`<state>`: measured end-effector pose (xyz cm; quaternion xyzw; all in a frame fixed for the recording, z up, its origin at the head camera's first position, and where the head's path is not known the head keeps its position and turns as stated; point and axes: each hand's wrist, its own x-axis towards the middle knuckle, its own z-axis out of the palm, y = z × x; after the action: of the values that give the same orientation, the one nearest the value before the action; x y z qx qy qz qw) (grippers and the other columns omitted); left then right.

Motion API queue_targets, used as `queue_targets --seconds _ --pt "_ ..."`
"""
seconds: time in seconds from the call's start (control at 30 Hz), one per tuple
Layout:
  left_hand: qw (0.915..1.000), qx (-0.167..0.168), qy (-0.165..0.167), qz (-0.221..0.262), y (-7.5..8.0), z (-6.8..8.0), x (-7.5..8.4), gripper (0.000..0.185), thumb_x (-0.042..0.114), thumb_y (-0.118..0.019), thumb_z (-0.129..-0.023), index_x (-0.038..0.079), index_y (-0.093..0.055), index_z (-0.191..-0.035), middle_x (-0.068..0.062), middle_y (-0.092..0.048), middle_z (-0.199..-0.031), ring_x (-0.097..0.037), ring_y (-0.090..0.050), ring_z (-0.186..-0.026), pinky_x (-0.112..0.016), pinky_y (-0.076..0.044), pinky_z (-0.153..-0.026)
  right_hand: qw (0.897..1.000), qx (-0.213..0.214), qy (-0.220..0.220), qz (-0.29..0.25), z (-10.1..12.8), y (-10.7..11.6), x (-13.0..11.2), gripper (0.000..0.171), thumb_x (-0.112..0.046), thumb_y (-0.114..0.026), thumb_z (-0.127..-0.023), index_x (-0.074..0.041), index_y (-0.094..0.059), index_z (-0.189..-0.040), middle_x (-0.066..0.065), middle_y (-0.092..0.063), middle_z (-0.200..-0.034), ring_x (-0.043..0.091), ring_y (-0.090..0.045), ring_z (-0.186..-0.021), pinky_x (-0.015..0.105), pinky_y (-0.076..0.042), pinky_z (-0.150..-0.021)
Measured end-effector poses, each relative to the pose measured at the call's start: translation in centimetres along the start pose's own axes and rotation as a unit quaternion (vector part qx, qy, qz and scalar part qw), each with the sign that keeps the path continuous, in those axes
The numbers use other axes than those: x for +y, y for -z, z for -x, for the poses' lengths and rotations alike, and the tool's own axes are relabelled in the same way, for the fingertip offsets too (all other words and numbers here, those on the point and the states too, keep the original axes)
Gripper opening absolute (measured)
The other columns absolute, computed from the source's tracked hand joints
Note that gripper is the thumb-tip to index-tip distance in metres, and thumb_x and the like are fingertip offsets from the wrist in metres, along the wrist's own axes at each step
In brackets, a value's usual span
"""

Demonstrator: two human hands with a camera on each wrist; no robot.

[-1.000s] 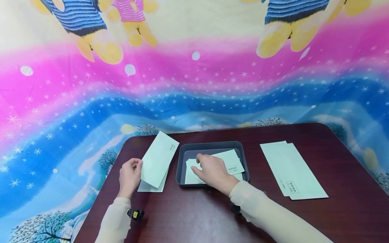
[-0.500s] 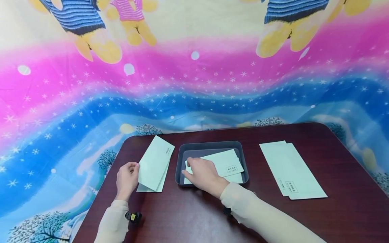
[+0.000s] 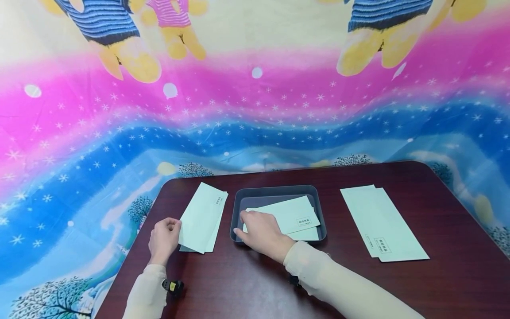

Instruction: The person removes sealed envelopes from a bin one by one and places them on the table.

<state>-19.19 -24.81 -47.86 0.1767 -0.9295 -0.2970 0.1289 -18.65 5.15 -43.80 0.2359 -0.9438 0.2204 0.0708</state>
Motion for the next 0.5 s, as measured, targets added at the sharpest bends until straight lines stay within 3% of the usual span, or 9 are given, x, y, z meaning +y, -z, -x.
queue_targets --seconds 0.23,0.5 --pt "0.9992 -0.028 0.009 -0.028 0.25 0.14 -0.27 0.024 0.03 -0.06 -0.099 0.01 -0.073 -0.096 -0.008 -0.074 -0.088 -0.022 -0.064 -0.068 -0.033 -0.042 -0.057 1.0 -0.003 -0.001 0.001 -0.06 -0.27 0.26 0.026 -0.041 -0.072 -0.091 -0.015 -0.067 -0.095 -0.007 -0.068 -0.081 0.007 -0.06 -0.068 0.03 -0.047 -0.059" --pt "0.9972 -0.054 0.006 -0.051 0.09 0.25 -0.64 0.025 0.03 -0.062 -0.099 0.008 -0.073 -0.093 -0.007 -0.071 -0.079 -0.019 -0.058 -0.059 -0.031 -0.038 -0.05 1.0 -0.003 0.001 -0.002 0.04 -0.23 0.45 0.027 -0.04 -0.072 -0.091 -0.014 -0.067 -0.096 -0.003 -0.071 -0.084 0.009 -0.061 -0.068 0.031 -0.048 -0.059"
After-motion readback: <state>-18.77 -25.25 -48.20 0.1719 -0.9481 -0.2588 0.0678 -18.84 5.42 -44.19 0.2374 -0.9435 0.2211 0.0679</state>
